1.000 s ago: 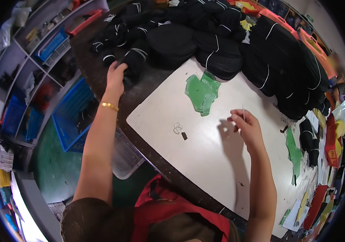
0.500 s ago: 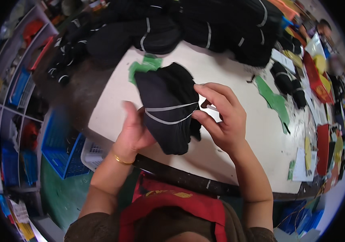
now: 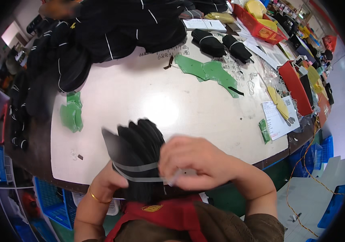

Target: The person is applying glue to pieces of shoe material using a small white application tool.

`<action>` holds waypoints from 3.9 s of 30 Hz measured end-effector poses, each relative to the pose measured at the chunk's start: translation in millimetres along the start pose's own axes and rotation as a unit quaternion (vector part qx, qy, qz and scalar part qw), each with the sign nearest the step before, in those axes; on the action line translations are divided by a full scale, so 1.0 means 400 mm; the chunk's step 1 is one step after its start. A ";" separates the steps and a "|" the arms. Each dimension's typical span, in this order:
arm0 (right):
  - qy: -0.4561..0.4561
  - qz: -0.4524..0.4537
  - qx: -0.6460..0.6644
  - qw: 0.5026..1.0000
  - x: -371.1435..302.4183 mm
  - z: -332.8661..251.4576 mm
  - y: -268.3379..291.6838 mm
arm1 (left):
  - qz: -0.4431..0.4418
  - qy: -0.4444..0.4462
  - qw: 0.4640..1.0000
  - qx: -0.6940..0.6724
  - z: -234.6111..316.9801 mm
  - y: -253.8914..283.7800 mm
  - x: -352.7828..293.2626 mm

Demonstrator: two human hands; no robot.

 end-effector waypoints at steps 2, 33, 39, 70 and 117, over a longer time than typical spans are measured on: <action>-0.090 -0.037 0.063 0.993 -0.021 -0.030 0.019 | -0.080 0.027 0.982 0.168 0.011 -0.022 -0.023; -0.204 0.059 -0.322 0.923 0.016 0.171 0.095 | 0.085 -0.057 0.761 0.641 0.189 0.113 0.142; -0.188 0.057 -0.345 0.918 0.032 0.181 0.087 | 0.093 0.003 0.894 0.438 0.172 0.186 0.143; -0.144 0.056 -0.339 0.928 0.006 0.188 0.059 | 0.159 -0.065 0.900 0.401 0.138 0.174 0.168; -0.114 0.111 -0.323 0.933 -0.015 0.209 0.031 | 0.087 0.023 0.699 0.710 0.241 0.024 0.278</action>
Point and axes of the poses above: each hand's wrist, its own x-axis towards the middle knuckle, its own y-axis out of the back of the hand, z = x × y, the point moved 2 cm from there along x, towards the middle knuckle, and after that the axes turned 12 degrees about x, right-handed, at the moved point
